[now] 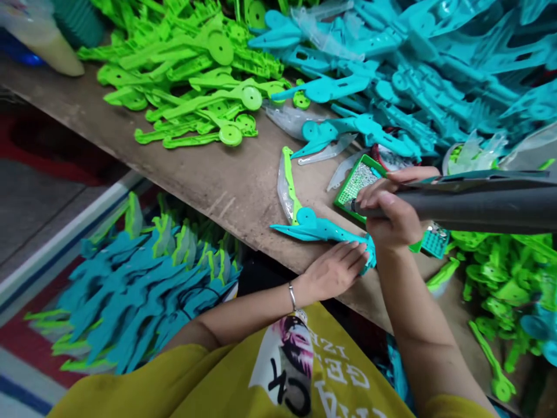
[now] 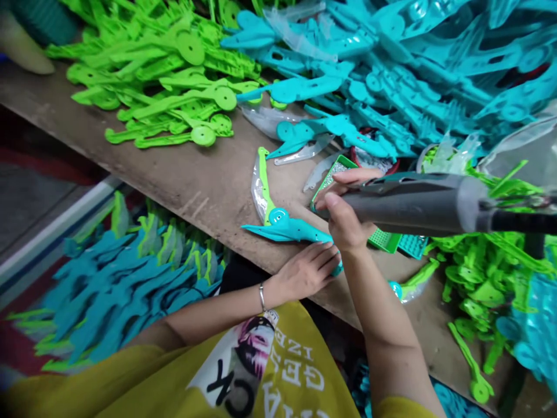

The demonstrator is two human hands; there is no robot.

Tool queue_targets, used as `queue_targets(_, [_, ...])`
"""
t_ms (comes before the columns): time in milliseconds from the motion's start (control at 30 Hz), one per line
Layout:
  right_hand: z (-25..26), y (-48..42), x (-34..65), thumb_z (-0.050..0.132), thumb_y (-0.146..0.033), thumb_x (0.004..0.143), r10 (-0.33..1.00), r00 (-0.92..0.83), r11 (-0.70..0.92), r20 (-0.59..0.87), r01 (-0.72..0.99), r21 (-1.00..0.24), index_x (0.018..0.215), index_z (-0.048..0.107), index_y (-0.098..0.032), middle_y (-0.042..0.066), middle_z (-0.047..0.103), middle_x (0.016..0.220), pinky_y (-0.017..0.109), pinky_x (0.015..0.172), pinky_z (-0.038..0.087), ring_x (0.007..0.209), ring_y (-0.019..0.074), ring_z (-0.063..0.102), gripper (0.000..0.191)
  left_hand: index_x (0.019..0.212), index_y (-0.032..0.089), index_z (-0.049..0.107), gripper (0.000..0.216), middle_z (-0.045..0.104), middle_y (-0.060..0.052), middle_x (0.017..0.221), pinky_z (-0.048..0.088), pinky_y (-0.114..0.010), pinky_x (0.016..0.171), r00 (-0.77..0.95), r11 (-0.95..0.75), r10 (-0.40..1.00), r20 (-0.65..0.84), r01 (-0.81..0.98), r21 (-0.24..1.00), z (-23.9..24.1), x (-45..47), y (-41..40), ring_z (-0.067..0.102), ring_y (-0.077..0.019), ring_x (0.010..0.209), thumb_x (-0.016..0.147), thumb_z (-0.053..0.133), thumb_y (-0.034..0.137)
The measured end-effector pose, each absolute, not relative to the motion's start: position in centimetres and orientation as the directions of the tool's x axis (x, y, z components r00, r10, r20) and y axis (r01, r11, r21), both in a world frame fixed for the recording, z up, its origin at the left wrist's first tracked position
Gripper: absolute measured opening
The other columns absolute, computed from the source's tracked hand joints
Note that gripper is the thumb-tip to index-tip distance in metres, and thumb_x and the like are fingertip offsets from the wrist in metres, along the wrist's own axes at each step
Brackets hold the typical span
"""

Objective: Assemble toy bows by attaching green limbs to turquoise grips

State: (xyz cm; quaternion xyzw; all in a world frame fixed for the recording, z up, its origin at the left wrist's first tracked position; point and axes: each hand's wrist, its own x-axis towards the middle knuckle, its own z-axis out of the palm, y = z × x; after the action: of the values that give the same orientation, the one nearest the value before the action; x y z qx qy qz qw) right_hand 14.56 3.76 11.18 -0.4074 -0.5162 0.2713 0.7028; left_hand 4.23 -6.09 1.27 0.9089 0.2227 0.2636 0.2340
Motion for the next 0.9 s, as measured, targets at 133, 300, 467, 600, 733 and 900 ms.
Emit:
queue_targets(133, [9.4, 4.8, 16.5, 0.075, -0.043, 0.080, 0.771, 0.381, 0.468, 0.511, 0.205, -0.860, 0.095, 0.059, -0.028, -0.008, 0.056, 0.057, 0.034, 0.056, 0.053, 0.048, 0.0170, 0.058, 0.026, 0.141, 0.006, 0.051, 0.046, 0.059, -0.018, 0.145, 0.044, -0.043, 0.121, 0.743, -0.789, 0.543, 0.390, 0.294, 0.539, 1.2, 4.1, -6.1, 0.051, -0.0269, 0.141, 0.101, 0.055, 0.029])
queue_targets(300, [6.7, 5.7, 20.3, 0.073, -0.045, 0.078, 0.711, 0.527, 0.369, 0.465, 0.283, -0.885, 0.098, 0.060, -0.026, -0.008, 0.057, 0.057, 0.035, 0.060, 0.054, 0.048, 0.0162, 0.057, 0.030, 0.140, 0.005, 0.054, 0.045, 0.058, -0.017, 0.147, 0.047, -0.043, 0.118, 0.726, -0.816, 0.533, 0.435, 0.305, 0.491, 1.1, 4.1, -6.0, 0.054, -0.0286, 0.138, 0.102, 0.054, 0.029])
queue_targets(467, [5.2, 5.6, 20.8, 0.074, -0.044, 0.076, 0.725, 0.533, 0.361, 0.435, 0.244, -0.900, 0.089, 0.062, -0.025, -0.007, 0.057, 0.056, 0.033, 0.060, 0.053, 0.049, 0.0149, 0.057, 0.026, 0.139, 0.005, 0.055, 0.045, 0.058, -0.017, 0.148, 0.047, -0.044, 0.118, 0.728, -0.826, 0.527, 0.438, 0.318, 0.466, 1.0, 4.2, -6.0, 0.054, -0.0292, 0.139, 0.102, 0.054, 0.029])
queue_targets(600, [5.0, 5.6, 20.7, 0.074, -0.043, 0.077, 0.732, 0.537, 0.364, 0.419, 0.213, -0.907, 0.082, 0.061, -0.024, -0.007, 0.057, 0.055, 0.033, 0.059, 0.053, 0.049, 0.0142, 0.058, 0.023, 0.140, 0.006, 0.055, 0.046, 0.056, -0.017, 0.150, 0.046, -0.044, 0.119, 0.738, -0.830, 0.522, 0.427, 0.324, 0.455, 0.9, 4.2, -6.0, 0.053, -0.0293, 0.140, 0.102, 0.054, 0.031])
queue_targets(733, [5.0, 5.8, 20.8, 0.076, -0.041, 0.074, 0.749, 0.537, 0.360, 0.388, 0.161, -0.919, 0.089, 0.061, -0.025, -0.008, 0.057, 0.054, 0.032, 0.057, 0.053, 0.048, 0.0145, 0.058, 0.027, 0.141, 0.006, 0.054, 0.047, 0.055, -0.017, 0.150, 0.045, -0.044, 0.119, 0.745, -0.834, 0.517, 0.422, 0.326, 0.446, 0.8, 4.2, -6.1, 0.052, -0.0291, 0.141, 0.102, 0.053, 0.031])
queue_targets(900, [5.2, 5.9, 20.8, 0.074, -0.037, 0.075, 0.754, 0.529, 0.355, 0.389, 0.171, -0.919, 0.091, 0.060, -0.025, -0.008, 0.058, 0.054, 0.032, 0.054, 0.050, 0.046, 0.0144, 0.056, 0.025, 0.140, 0.005, 0.055, 0.047, 0.056, -0.017, 0.149, 0.046, -0.045, 0.119, 0.741, -0.834, 0.519, 0.427, 0.328, 0.445, 0.8, 4.2, -6.1, 0.053, -0.0293, 0.140, 0.102, 0.054, 0.031])
